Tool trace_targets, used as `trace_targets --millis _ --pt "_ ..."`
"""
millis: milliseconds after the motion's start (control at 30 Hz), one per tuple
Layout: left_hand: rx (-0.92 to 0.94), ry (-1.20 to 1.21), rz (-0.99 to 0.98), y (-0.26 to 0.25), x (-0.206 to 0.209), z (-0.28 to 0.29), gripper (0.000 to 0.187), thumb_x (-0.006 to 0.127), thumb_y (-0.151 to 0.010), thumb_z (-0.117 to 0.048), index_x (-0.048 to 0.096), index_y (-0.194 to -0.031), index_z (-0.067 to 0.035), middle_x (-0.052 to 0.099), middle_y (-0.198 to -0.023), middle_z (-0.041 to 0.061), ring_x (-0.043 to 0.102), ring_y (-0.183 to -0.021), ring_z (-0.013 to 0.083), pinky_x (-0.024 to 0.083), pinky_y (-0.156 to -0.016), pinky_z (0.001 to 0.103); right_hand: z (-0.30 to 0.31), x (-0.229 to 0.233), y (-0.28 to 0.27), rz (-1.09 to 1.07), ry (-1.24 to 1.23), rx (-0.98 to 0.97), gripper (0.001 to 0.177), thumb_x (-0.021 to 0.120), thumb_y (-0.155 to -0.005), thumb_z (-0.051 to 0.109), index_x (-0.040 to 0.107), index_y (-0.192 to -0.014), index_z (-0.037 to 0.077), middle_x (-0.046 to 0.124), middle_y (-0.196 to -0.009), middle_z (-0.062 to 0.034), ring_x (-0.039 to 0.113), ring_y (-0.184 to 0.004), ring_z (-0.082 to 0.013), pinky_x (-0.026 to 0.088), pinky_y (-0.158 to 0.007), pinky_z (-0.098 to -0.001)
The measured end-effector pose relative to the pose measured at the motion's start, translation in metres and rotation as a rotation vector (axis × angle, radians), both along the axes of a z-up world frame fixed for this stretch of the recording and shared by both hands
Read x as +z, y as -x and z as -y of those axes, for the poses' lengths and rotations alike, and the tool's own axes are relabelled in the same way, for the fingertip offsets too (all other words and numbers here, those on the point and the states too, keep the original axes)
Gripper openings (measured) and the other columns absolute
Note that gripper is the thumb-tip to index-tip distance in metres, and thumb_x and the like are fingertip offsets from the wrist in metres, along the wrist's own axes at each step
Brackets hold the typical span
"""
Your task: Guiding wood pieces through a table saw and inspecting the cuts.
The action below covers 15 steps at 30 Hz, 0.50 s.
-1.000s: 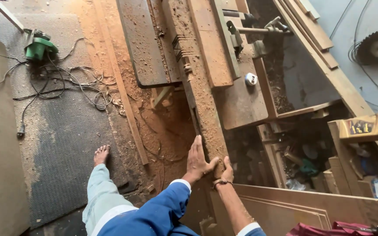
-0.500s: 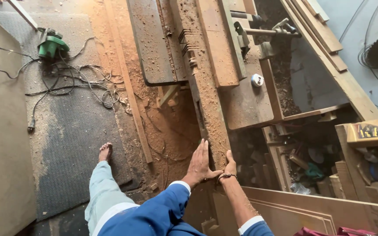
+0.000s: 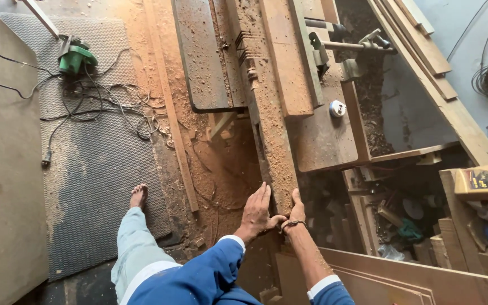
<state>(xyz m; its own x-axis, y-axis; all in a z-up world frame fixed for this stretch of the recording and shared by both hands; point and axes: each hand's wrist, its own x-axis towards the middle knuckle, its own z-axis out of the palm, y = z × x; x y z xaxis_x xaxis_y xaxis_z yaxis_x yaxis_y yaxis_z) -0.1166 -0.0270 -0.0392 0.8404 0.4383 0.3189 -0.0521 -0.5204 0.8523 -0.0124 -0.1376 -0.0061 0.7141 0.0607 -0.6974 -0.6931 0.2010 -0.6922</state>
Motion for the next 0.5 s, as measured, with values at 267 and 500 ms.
trace_targets --millis 267,500 --pt "0.023 0.001 0.063 -0.0053 -0.003 -0.0057 0.115 0.093 -0.064 -0.049 0.043 -0.145 0.016 0.046 -0.15 0.036 0.051 -0.136 0.0441 0.041 -0.113 0.046 -0.0044 -0.0068 -0.0084 0.039 0.081 -0.032 0.053 0.068 -0.092 0.053 0.069 -0.121 0.009 0.074 -0.107 -0.0078 0.071 -0.087 -0.0254 0.058 -0.07 -0.0379" --pt "0.018 -0.042 0.042 -0.0083 -0.0013 -0.0091 0.114 0.091 -0.066 -0.052 0.042 -0.143 0.017 0.045 -0.15 0.036 0.049 -0.139 0.0428 0.039 -0.114 0.047 -0.0071 -0.0015 -0.0078 0.043 0.112 -0.036 0.053 0.072 -0.089 0.056 0.067 -0.12 0.013 0.072 -0.103 -0.0047 0.069 -0.081 -0.0209 0.052 -0.056 -0.0321"
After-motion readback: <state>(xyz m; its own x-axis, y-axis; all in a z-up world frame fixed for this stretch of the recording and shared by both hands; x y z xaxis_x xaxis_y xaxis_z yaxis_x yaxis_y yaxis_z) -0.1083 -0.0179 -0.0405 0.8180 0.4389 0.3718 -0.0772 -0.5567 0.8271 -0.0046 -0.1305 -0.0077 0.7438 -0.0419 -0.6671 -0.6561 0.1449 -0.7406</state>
